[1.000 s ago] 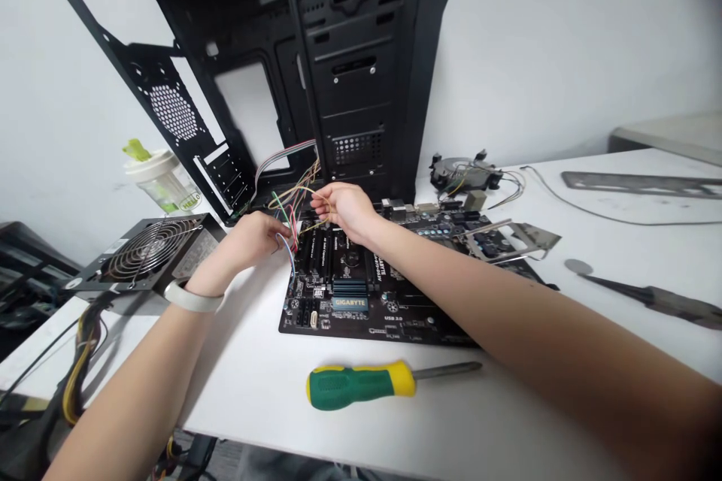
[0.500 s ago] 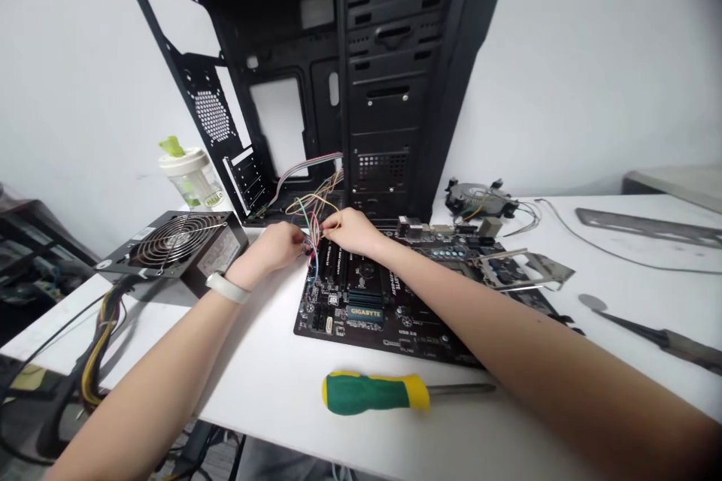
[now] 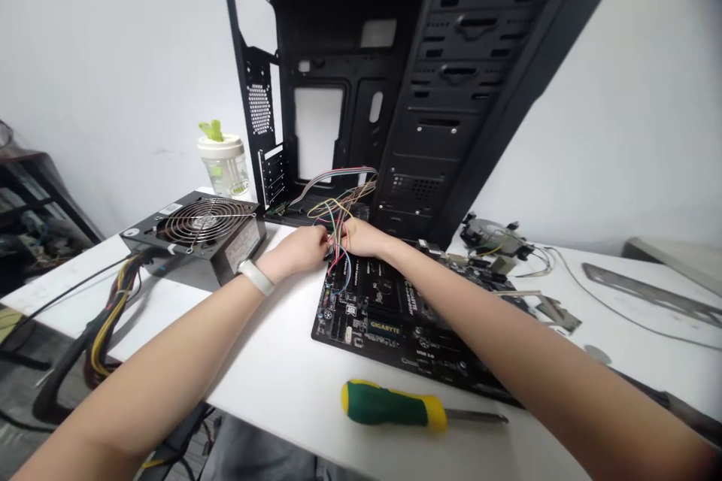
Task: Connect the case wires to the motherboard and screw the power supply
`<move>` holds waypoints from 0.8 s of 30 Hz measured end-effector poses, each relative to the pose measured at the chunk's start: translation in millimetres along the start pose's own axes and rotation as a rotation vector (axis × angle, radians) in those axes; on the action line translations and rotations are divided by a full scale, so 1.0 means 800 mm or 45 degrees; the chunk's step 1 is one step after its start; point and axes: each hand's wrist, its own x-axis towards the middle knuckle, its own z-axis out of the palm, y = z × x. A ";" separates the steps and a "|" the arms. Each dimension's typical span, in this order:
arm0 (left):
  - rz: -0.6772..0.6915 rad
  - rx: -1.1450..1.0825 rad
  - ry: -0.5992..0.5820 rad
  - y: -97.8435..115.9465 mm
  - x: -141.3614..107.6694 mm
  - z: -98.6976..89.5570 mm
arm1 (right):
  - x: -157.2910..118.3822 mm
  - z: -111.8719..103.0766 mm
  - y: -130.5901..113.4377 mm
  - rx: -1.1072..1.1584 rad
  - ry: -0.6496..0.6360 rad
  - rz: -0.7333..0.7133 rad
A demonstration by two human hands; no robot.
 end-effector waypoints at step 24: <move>0.034 -1.098 0.075 -0.013 0.018 0.009 | -0.009 -0.017 -0.002 -0.402 0.156 -0.068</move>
